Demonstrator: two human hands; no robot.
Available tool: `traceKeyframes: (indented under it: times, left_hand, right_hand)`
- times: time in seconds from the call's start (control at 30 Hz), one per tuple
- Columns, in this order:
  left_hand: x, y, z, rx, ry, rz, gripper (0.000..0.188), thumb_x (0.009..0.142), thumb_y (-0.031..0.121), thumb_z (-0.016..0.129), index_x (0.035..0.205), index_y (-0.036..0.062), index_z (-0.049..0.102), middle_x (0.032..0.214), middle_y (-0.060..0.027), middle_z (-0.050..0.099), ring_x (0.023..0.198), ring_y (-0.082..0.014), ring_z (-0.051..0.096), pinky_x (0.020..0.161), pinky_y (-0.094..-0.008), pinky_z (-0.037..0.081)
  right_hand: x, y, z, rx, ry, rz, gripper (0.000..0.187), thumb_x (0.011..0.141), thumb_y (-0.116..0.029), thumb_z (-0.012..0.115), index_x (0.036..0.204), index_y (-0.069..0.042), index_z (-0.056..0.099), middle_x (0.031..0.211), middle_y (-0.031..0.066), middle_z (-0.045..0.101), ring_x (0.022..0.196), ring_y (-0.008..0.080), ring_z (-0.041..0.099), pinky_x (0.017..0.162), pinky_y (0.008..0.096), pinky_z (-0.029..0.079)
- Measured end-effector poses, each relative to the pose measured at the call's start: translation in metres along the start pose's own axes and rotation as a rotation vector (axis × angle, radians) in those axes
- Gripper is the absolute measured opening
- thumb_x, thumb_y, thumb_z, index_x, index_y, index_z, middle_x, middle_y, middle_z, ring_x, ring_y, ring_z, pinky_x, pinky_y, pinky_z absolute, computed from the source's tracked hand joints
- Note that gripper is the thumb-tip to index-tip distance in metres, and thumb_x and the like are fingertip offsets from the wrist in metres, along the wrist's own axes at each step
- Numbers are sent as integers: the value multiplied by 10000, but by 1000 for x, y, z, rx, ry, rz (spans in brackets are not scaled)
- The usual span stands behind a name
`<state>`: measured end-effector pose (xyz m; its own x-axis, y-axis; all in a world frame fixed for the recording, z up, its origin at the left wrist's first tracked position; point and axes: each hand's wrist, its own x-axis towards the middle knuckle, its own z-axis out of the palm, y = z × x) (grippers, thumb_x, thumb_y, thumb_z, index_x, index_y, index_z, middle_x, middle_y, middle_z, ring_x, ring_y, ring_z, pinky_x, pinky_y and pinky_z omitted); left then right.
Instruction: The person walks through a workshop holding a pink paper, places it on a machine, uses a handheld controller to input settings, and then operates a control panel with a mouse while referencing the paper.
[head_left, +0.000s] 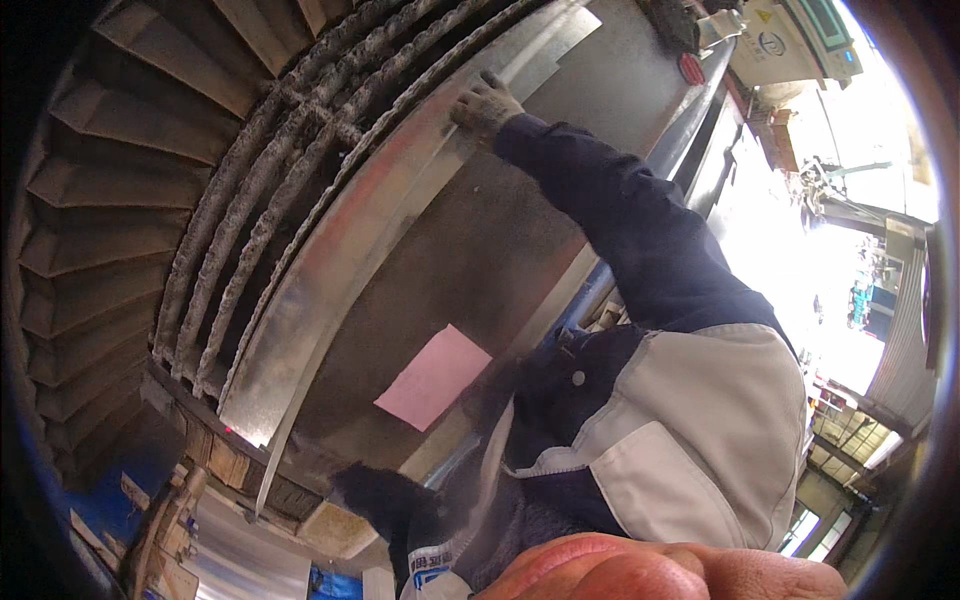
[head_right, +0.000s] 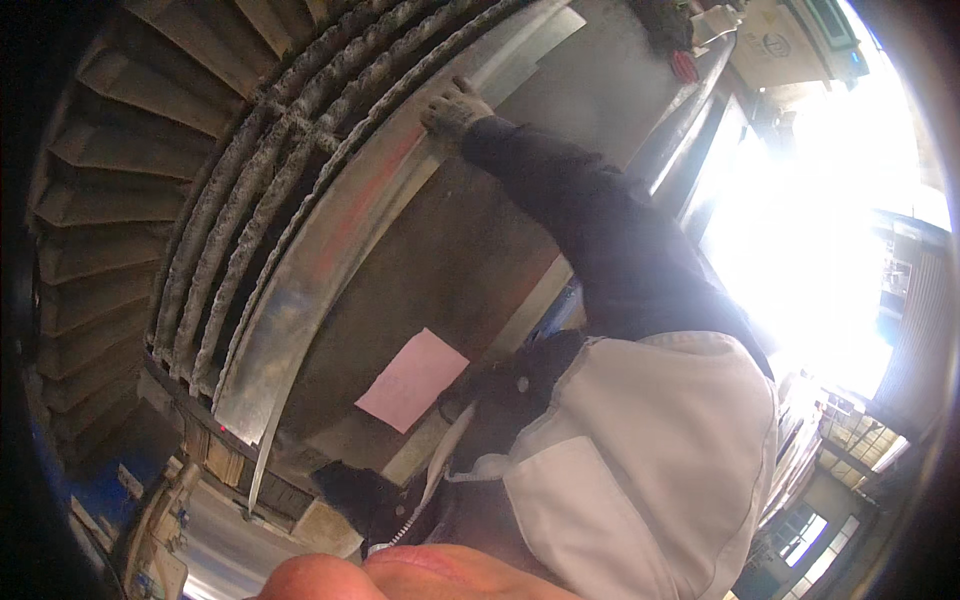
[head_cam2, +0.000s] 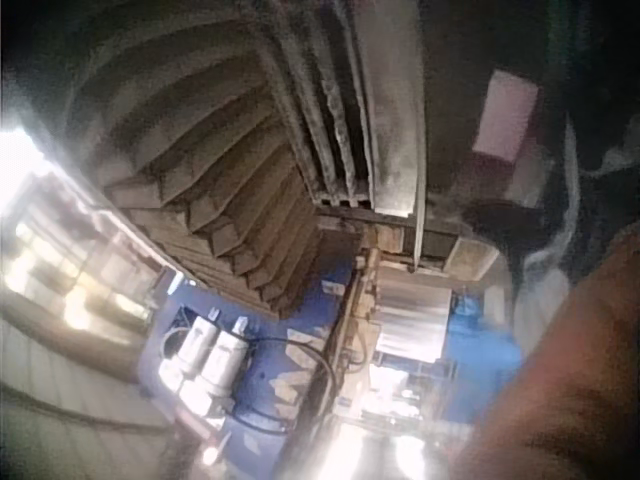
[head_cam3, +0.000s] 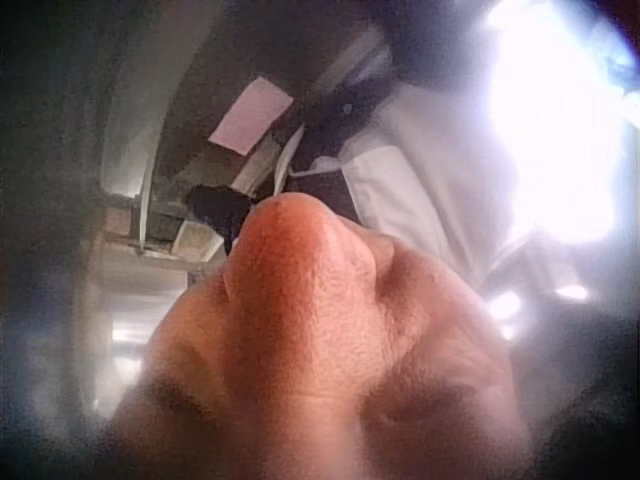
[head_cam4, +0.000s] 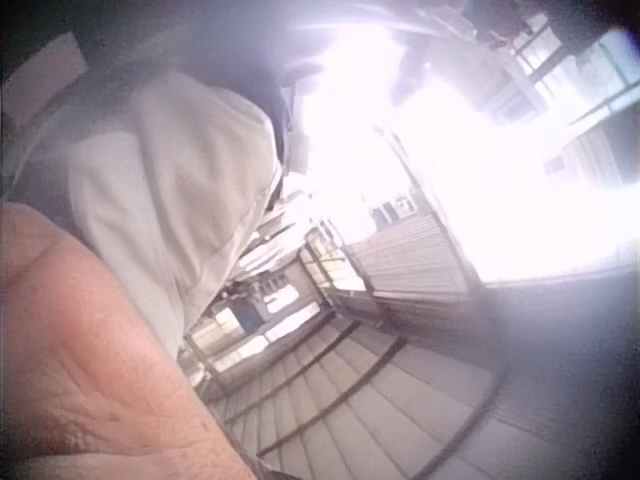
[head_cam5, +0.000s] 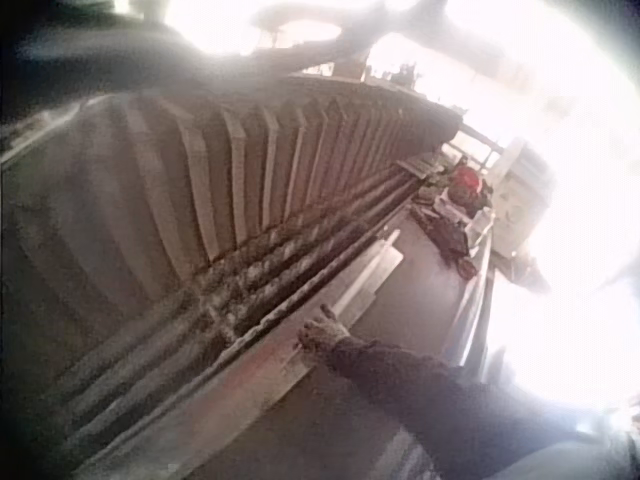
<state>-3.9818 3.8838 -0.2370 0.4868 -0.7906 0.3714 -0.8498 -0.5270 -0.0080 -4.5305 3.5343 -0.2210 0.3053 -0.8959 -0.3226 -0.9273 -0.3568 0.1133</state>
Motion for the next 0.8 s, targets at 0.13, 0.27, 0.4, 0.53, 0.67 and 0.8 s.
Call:
traceKeyframes:
  times: [0.13, 0.27, 0.4, 0.53, 0.67, 0.8]
  left_hand:
    - [-31, 64, -27, -164, -105, 60, 717, 870, 466, 777, 1441, 93, 557, 1497, -206, 513, 1390, -455, 456, 1121, -575, 410]
    - [-9, 99, -15, -115, -256, 260, 818, 829, 426, 802, 1522, 139, 478, 1581, -197, 415, 1457, -448, 372, 1190, -592, 313]
    - [28, 106, 12, 4, -386, 404, 948, 782, 384, 812, 1605, 209, 377, 1622, -188, 376, 1482, -449, 333, 1241, -604, 204]
    - [51, 110, 32, -36, -291, 481, 821, 826, 361, 772, 1563, 186, 456, 1604, -201, 388, 1448, -459, 371, 1219, -603, 253]
    - [55, 112, 34, -180, -272, 492, 768, 825, 292, 773, 1533, 175, 498, 1575, -226, 406, 1412, -468, 409, 1199, -591, 309]
    - [47, 108, 34, -73, -375, 446, 693, 818, 225, 775, 1474, 175, 558, 1550, -237, 438, 1398, -455, 435, 1183, -552, 351]
  right_hand:
    - [-38, 18, 18, -23, 176, -226, 371, 983, -311, 628, 1352, -276, 628, 1481, 22, 528, 1443, 252, 434, 1178, 504, 360]
    - [-48, 29, 28, 31, 181, -222, 345, 986, -322, 611, 1330, -299, 614, 1550, 2, 478, 1494, 242, 366, 1210, 489, 318]
    - [-37, 32, 28, 4, 221, -177, 323, 1017, -302, 558, 1336, -315, 610, 1561, -2, 469, 1504, 245, 355, 1236, 468, 292]
    - [-21, 36, 26, 14, 223, -117, 304, 1032, -281, 528, 1318, -316, 624, 1557, -2, 471, 1502, 254, 356, 1252, 467, 274]
    - [-12, 40, 24, 25, 262, -113, 303, 1003, -283, 569, 1292, -305, 654, 1542, -2, 482, 1508, 258, 346, 1261, 464, 262]
    - [-14, 36, 21, -42, 260, -128, 324, 966, -346, 627, 1287, -310, 661, 1522, 0, 501, 1499, 254, 355, 1256, 504, 245]
